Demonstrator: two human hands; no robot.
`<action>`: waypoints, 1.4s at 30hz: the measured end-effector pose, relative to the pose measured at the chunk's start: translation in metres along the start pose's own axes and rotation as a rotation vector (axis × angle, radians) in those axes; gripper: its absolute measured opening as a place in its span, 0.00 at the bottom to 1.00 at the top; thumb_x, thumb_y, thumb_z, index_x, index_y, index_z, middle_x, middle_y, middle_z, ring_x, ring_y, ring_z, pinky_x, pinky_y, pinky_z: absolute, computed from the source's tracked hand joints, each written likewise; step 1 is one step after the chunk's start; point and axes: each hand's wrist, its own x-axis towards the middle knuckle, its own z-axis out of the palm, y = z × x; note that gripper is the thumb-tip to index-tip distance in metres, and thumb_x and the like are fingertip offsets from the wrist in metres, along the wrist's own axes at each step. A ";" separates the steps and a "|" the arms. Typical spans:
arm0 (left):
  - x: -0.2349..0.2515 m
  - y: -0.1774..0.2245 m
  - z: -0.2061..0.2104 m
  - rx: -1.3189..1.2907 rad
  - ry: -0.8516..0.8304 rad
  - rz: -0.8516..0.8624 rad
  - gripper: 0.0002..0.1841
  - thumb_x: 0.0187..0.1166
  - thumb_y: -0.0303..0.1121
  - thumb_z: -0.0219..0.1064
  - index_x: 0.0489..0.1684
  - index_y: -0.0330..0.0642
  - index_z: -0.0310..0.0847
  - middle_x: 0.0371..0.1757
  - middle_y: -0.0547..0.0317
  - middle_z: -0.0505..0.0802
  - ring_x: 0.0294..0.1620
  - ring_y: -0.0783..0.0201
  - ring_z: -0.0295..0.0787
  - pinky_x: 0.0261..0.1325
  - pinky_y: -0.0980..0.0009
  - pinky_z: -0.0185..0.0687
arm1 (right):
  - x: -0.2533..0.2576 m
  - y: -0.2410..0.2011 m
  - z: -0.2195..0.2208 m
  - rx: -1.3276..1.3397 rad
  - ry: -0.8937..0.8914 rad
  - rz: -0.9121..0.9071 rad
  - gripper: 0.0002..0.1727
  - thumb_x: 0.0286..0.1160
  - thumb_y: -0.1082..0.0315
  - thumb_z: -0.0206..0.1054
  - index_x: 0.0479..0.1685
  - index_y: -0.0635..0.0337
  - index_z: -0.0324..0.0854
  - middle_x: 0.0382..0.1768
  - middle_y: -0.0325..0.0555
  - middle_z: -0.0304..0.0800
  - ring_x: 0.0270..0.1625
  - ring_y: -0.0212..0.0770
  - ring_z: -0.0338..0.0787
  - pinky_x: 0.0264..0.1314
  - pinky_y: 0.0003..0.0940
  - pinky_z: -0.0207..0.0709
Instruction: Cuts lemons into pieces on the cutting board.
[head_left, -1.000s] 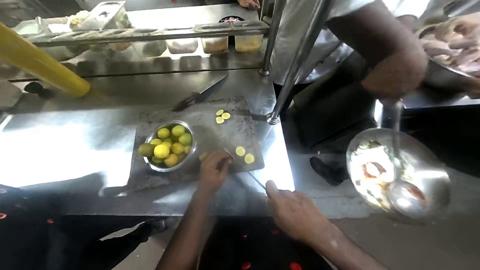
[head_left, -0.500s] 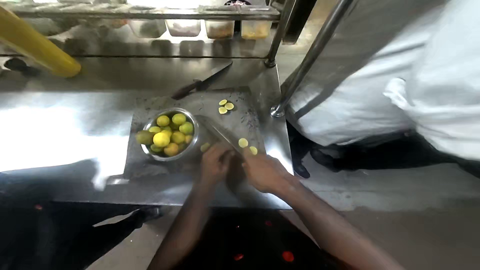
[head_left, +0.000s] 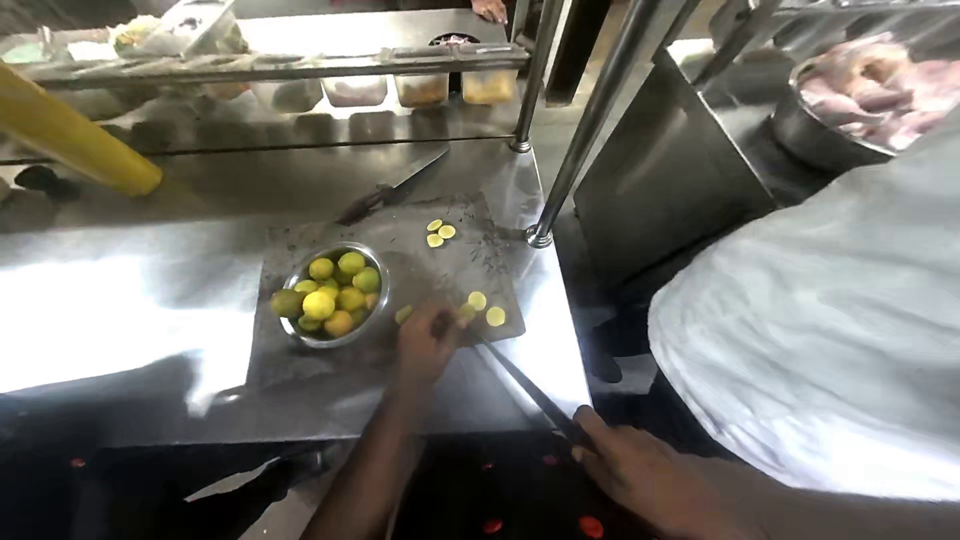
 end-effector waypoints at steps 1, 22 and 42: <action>0.002 0.004 -0.003 -0.040 0.011 -0.036 0.11 0.75 0.34 0.75 0.50 0.40 0.87 0.46 0.59 0.94 0.39 0.69 0.93 0.44 0.69 0.94 | -0.002 0.007 0.002 0.062 0.010 -0.026 0.25 0.88 0.46 0.54 0.72 0.55 0.71 0.37 0.62 0.89 0.43 0.67 0.91 0.46 0.67 0.82; 0.016 0.036 -0.032 0.356 -0.051 -0.210 0.16 0.85 0.34 0.63 0.66 0.38 0.83 0.61 0.46 0.89 0.55 0.52 0.90 0.59 0.51 0.88 | 0.001 0.019 0.014 0.186 0.197 -0.046 0.24 0.86 0.46 0.56 0.68 0.53 0.73 0.31 0.55 0.88 0.38 0.61 0.92 0.42 0.63 0.82; 0.078 0.074 -0.014 0.848 -0.521 -0.576 0.25 0.80 0.47 0.64 0.75 0.48 0.77 0.62 0.47 0.92 0.60 0.45 0.91 0.61 0.42 0.83 | 0.012 0.031 0.008 0.180 0.243 -0.103 0.23 0.85 0.45 0.57 0.67 0.51 0.73 0.28 0.51 0.87 0.33 0.57 0.91 0.37 0.59 0.82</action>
